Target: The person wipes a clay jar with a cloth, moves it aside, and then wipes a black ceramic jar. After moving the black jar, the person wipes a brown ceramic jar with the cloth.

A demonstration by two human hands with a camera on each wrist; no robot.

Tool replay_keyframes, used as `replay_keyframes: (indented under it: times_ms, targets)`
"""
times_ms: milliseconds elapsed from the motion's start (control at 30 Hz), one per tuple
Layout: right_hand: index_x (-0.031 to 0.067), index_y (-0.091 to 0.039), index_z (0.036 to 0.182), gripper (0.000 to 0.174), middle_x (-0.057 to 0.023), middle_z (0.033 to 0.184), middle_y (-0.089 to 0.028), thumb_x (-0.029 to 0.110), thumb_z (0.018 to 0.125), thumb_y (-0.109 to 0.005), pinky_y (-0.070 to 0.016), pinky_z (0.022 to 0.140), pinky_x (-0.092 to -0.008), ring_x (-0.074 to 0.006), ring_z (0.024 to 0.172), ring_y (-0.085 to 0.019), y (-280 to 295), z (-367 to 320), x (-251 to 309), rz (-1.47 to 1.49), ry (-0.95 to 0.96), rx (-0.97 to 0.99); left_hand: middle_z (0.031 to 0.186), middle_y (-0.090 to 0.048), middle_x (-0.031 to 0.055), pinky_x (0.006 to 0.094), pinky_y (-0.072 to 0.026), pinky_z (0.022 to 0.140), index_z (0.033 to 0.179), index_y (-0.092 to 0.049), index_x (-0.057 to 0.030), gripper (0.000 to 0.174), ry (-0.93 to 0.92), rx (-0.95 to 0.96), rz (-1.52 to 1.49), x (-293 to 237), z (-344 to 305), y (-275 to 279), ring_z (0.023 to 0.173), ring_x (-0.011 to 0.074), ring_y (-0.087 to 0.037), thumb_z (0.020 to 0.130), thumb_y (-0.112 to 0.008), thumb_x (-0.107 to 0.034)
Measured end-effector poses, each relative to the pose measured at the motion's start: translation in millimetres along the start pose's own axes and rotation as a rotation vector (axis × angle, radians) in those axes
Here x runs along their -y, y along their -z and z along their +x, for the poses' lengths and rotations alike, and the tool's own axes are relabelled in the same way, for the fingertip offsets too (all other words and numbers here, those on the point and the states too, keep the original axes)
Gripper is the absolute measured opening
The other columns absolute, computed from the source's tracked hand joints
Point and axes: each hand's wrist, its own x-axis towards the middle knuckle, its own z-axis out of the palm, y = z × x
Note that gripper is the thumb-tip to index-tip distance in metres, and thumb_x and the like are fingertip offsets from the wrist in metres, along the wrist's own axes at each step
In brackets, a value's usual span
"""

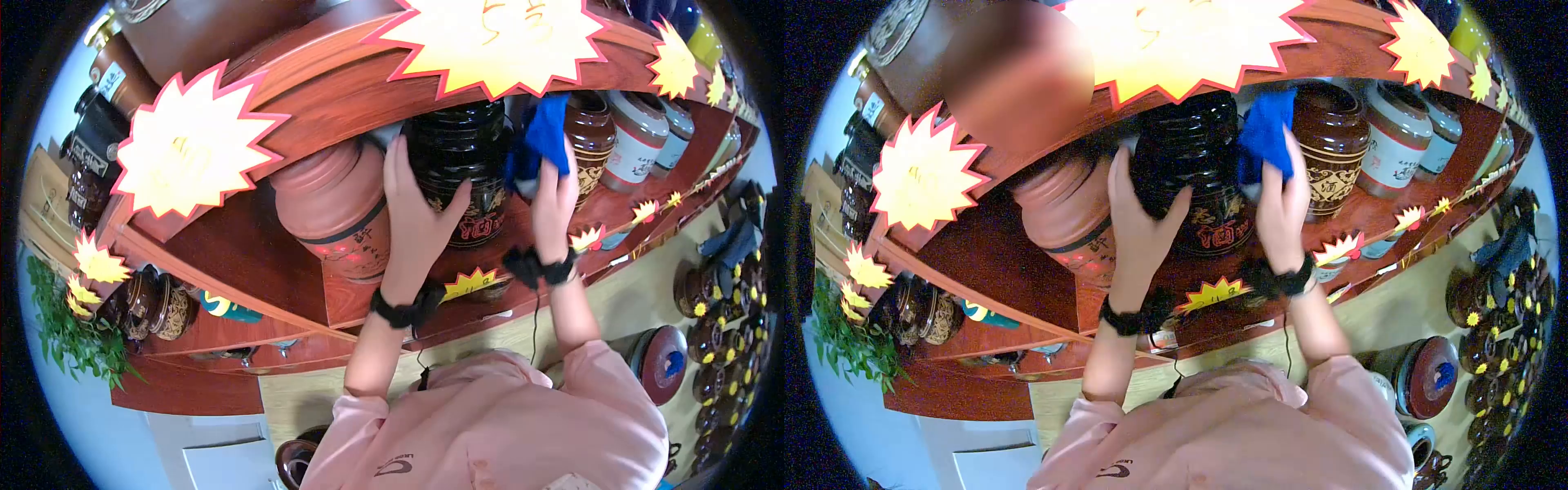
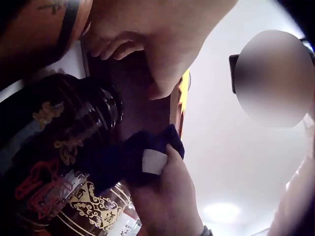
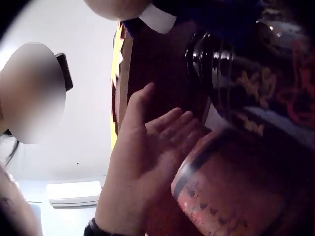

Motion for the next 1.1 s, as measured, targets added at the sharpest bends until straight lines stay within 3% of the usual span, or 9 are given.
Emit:
replay_keyframes:
  times_ms: [167, 233, 300, 467, 567, 633, 733, 833, 1100]
  targets:
    - [-0.0024, -0.057, 0.114, 0.027, -0.0188, 0.1, -0.065, 0.015, 0.093, -0.054, -0.049, 0.077, -0.0379, -0.0309, 0.086, -0.063, -13, 80, -9, -0.303, 0.059, 0.184, 0.129, -0.044, 0.0312, 0.0467, -0.0321, 0.105, 0.128, -0.04, 0.0118, 0.08, -0.023, 0.007, -0.051, 16, 36, -33, 0.119, 0.0439, -0.042, 0.073, -0.077, -0.034]
    - [-0.0023, -0.061, 0.102, 0.024, -0.0239, 0.098, -0.063, 0.018, 0.089, -0.057, -0.0496, 0.081, -0.0404, -0.0374, 0.094, -0.062, -31, 93, -5, -0.25, 0.324, 0.392, 0.131, -0.041, 0.0357, 0.0498, -0.0277, 0.108, 0.129, -0.037, 0.0153, 0.089, 0.06, 0.138, -0.114, 20, 43, -40, 0.124, 0.0485, -0.037, 0.072, -0.076, -0.04]
    - [-0.0008, -0.062, 0.105, 0.027, -0.0247, 0.1, -0.062, 0.019, 0.087, -0.059, -0.0493, 0.084, -0.0425, -0.0383, 0.097, -0.061, -39, 95, -3, -0.489, 0.527, 0.674, 0.124, -0.047, 0.0338, 0.0506, -0.0309, 0.104, 0.125, -0.043, 0.014, 0.085, 0.07, 0.121, -0.044, 29, 43, -50, 0.118, 0.0479, -0.041, 0.07, -0.076, -0.043]
    - [0.0162, -0.061, 0.124, 0.04, -0.0155, 0.113, -0.063, 0.025, 0.085, -0.062, -0.0486, 0.09, -0.0405, -0.0335, 0.103, -0.06, -45, 96, 12, -0.601, 0.8, 0.855, 0.111, -0.052, 0.0317, 0.0513, -0.0359, 0.093, 0.116, -0.049, 0.0152, 0.083, 0.007, 0.131, 0.056, 30, 34, -55, 0.104, 0.0446, -0.048, 0.069, -0.076, -0.047]
    - [0.0159, -0.06, 0.125, 0.042, -0.0151, 0.116, -0.063, 0.029, 0.086, -0.061, -0.0476, 0.092, -0.0393, -0.0328, 0.106, -0.06, -53, 104, 11, -0.549, 0.703, 0.998, 0.115, -0.049, 0.0341, 0.0511, -0.0362, 0.095, 0.115, -0.049, 0.0159, 0.082, 0.086, 0.194, 0.071, 26, 32, -54, 0.107, 0.0456, -0.048, 0.07, -0.076, -0.047]
    - [0.0084, -0.055, 0.129, 0.045, -0.0132, 0.123, -0.061, 0.031, 0.09, -0.057, -0.0459, 0.095, -0.037, -0.0291, 0.109, -0.06, -54, 118, 38, -0.691, 0.499, 1.134, 0.114, -0.053, 0.034, 0.05, -0.0377, 0.097, 0.116, -0.05, 0.0126, 0.078, 0.054, 0.039, 0.127, 27, 31, -59, 0.108, 0.0473, -0.05, 0.07, -0.079, -0.044]
    - [0.0074, -0.06, 0.119, 0.034, -0.0066, 0.121, -0.063, 0.028, 0.094, -0.049, -0.0481, 0.094, -0.0352, -0.0241, 0.107, -0.061, -23, 139, -65, -0.167, -0.04, 1.036, 0.122, -0.05, 0.0357, 0.0489, -0.036, 0.102, 0.123, -0.045, 0.0142, 0.087, 0.043, -0.042, 0.084, 23, 34, -55, 0.116, 0.048, -0.047, 0.069, -0.08, -0.045]
    - [0.0052, -0.059, 0.12, 0.035, -0.0079, 0.121, -0.063, 0.027, 0.095, -0.049, -0.0473, 0.094, -0.0348, -0.0229, 0.107, -0.06, -21, 147, -62, -0.019, -0.353, 0.781, 0.133, -0.041, 0.0369, 0.0485, -0.033, 0.106, 0.132, -0.034, 0.0171, 0.1, 0.055, -0.018, 0.062, 22, 33, -51, 0.124, 0.0472, -0.041, 0.069, -0.079, -0.046]
    - [-0.0009, -0.055, 0.12, 0.035, -0.0113, 0.12, -0.061, 0.024, 0.096, -0.048, -0.0453, 0.093, -0.0337, -0.0199, 0.105, -0.055, -37, 134, -23, -0.078, -0.505, 0.522, 0.138, -0.037, 0.0362, 0.0489, -0.0304, 0.107, 0.137, -0.026, 0.0165, 0.104, 0.059, -0.006, 0.16, 26, 28, -57, 0.128, 0.0449, -0.038, 0.072, -0.076, -0.048]
